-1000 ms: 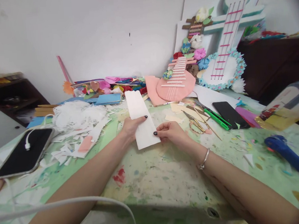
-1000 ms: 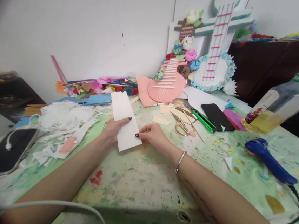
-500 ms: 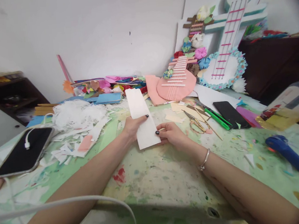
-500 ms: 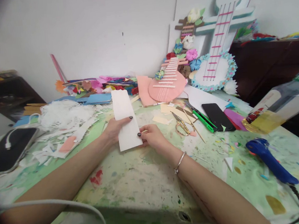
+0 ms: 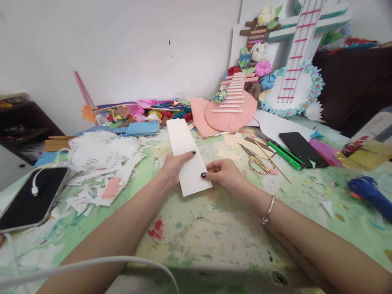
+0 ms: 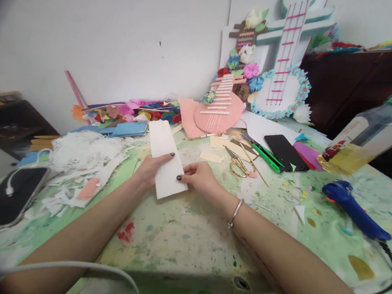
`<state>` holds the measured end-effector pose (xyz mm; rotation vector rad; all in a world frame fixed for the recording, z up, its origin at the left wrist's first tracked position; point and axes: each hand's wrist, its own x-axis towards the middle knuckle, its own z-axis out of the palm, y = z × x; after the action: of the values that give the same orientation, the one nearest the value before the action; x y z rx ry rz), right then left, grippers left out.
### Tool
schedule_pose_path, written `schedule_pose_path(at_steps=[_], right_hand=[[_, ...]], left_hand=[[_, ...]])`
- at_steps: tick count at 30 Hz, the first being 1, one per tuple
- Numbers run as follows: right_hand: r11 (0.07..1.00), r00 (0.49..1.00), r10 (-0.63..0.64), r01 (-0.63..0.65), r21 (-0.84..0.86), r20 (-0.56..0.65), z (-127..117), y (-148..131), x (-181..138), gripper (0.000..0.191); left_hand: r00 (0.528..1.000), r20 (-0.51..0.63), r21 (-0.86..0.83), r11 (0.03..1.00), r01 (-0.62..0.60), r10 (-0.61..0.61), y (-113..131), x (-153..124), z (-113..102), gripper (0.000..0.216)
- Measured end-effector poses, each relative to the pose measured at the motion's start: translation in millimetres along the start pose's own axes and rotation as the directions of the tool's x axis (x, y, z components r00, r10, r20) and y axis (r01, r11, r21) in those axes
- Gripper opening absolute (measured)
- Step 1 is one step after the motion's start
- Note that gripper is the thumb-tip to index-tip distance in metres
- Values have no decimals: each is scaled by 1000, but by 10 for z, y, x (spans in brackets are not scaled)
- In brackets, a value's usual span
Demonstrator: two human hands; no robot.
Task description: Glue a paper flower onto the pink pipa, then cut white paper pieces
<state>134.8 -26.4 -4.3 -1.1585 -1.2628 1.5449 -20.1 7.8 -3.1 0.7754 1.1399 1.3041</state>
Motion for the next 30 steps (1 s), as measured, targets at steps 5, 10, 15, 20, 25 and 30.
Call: schedule_pose_path(at_steps=[5,10,15,20,25,30], right_hand=[[998,1000,-8,9,63,-13,-12,-21,-15,18],[999,999,30,-29,28,-37,8,-66,-46,21],[998,998,63,-63,6,-30,10,-76,-54,20],[997,997,67,-68,-23,-30,4,-73,-49,19],[994,995,99,-98,48,0,-5,-48,-31,18],[986,995,95,-97,139,22,-5,-42,-16,21]], left_hand=[[988,124,13,996,86,-87,60,-46,-2,33],[988,146,56,998,39,-47,78,-73,0,37],[992,126,88,996,17,-29,46,-56,-3,39],[996,89,143,990,4,-17,29,-39,-10,40],[995,92,100,995,25,-35,21,-38,3,36],[996,73,99,994,37,-45,-17,-8,-8,35]])
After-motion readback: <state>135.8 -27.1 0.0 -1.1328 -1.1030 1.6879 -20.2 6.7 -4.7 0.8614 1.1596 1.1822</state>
